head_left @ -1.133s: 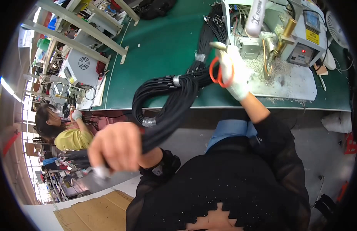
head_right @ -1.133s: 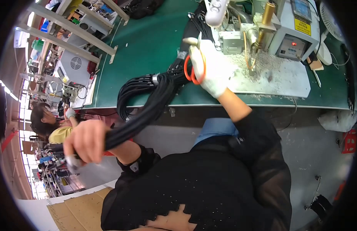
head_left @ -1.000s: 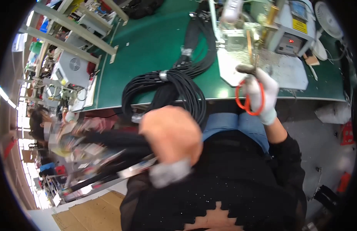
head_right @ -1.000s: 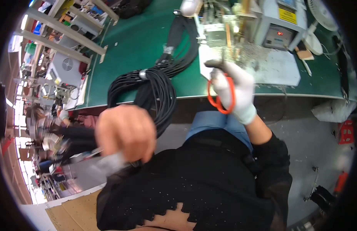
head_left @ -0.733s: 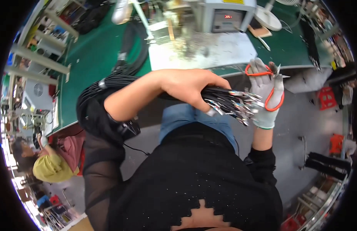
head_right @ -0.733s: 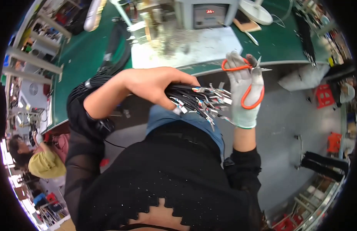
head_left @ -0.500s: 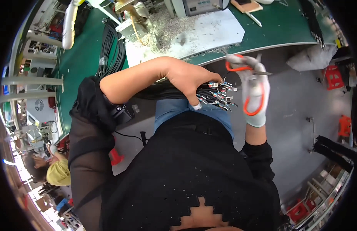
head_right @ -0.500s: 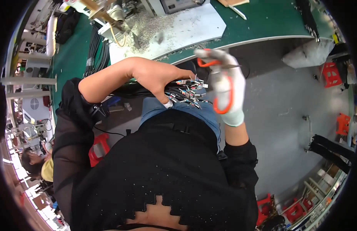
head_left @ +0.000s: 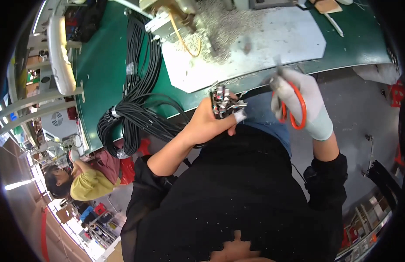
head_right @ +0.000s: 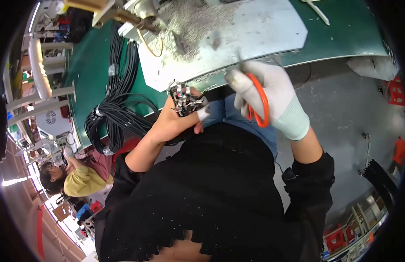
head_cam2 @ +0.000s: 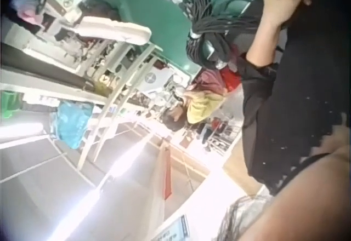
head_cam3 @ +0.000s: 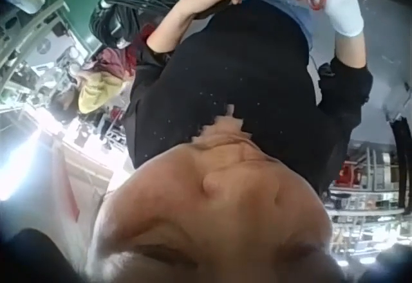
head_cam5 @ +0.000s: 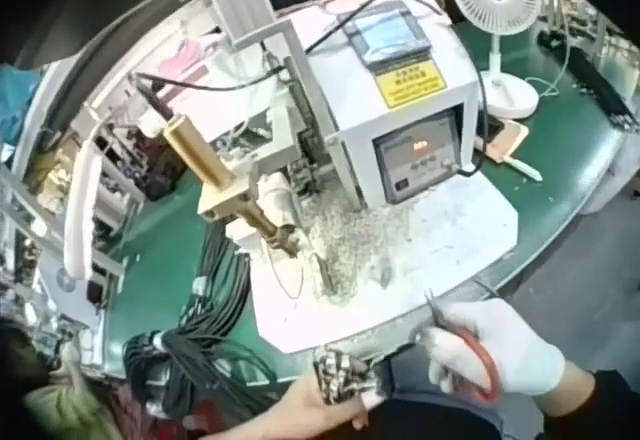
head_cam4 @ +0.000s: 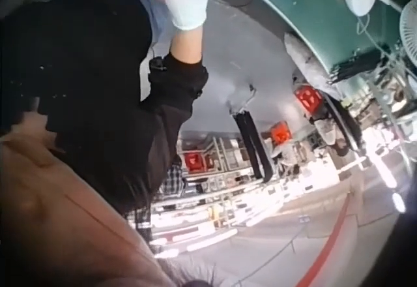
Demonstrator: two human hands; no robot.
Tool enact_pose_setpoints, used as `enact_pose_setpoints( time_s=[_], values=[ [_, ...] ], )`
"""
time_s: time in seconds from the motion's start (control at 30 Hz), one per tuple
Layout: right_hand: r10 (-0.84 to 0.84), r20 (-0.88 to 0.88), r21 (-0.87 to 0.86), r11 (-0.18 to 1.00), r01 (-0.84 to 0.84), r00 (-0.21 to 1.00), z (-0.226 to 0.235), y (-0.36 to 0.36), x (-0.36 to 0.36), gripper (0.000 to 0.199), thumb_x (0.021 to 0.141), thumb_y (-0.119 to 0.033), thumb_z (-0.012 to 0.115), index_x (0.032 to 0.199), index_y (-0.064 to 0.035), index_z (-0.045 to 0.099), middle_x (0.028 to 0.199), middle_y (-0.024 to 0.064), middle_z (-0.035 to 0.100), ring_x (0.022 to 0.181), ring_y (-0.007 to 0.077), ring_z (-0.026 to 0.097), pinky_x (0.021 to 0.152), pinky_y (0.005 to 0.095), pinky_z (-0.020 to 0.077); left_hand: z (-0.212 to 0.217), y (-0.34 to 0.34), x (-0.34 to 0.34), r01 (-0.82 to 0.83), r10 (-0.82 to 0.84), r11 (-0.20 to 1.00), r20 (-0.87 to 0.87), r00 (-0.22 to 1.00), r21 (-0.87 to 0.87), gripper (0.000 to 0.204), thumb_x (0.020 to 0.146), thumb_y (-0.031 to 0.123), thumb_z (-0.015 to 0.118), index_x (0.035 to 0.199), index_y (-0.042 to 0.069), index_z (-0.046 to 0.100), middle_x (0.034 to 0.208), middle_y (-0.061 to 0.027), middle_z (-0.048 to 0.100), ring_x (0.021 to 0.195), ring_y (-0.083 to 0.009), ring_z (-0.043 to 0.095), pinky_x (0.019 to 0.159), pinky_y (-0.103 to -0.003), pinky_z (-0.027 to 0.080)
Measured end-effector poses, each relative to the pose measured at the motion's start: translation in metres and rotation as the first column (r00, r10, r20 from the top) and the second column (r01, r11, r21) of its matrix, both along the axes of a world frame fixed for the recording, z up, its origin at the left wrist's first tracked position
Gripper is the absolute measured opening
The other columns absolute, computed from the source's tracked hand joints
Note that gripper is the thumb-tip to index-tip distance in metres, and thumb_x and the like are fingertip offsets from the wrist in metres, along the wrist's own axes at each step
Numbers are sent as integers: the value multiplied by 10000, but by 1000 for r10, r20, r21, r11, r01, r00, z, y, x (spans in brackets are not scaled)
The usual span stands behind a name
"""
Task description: The person trims the ends of wires with shears, places the wire bundle into a machine to press on a metal component, and then uses the shears to trim more wire ends.
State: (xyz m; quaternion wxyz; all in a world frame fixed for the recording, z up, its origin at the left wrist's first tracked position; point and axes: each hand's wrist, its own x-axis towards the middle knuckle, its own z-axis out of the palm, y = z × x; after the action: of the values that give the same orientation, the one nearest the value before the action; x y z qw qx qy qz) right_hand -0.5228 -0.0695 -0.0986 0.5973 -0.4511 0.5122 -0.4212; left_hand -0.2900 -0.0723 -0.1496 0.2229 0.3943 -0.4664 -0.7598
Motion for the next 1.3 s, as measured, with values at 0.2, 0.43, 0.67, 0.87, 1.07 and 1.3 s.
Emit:
enact_pose_setpoints(
  time_s=[0.2,0.43,0.67,0.87,1.07,1.3],
  values=[
    [205,31,288,935,-205,978,-14,-13,32,226,955,-181,502,934,34,566,556,36,548,471,89,509,480,234,416,14,-9,5,133,-115,983,137,984,-130,333,832,-65,654,1114,-13,484,836,-97,620,667,-140,631,614,-286,526],
    [107,26,130,985,-110,994,-15,-4,45,177,931,-132,486,910,31,549,563,44,549,456,97,499,462,239,408,21,-13,12,-146,140,988,-101,985,-49,366,827,-60,649,1157,-27,495,877,-123,647,766,-176,657,680,-317,542],
    [-16,128,115,993,1,992,-7,0,44,153,899,-117,580,893,32,609,612,38,597,499,88,562,483,231,466,29,-20,21,184,-117,906,191,975,-382,349,822,-36,671,1146,-21,542,890,-157,658,789,-210,659,745,-339,540],
    [222,-430,-402,821,-406,875,-15,-5,31,135,894,-83,598,896,52,608,643,52,626,598,101,651,551,220,500,38,-17,10,116,-109,986,-71,992,118,364,835,29,693,1161,-9,534,957,-67,644,841,-133,629,705,-290,519],
    [122,-64,-219,967,-134,990,-19,3,31,169,876,-118,642,914,46,622,660,68,632,598,103,636,547,220,481,18,-18,13,30,97,955,-408,908,295,363,918,134,642,1230,6,506,1051,-89,629,929,-146,600,727,-286,506],
    [89,-308,-297,937,-185,947,-27,14,39,245,881,-185,649,942,52,628,657,46,623,510,82,553,506,224,451,35,-5,-9,-251,268,963,-211,940,103,344,964,170,579,1251,-1,499,1179,-149,596,929,-185,609,724,-296,517]
  ],
)
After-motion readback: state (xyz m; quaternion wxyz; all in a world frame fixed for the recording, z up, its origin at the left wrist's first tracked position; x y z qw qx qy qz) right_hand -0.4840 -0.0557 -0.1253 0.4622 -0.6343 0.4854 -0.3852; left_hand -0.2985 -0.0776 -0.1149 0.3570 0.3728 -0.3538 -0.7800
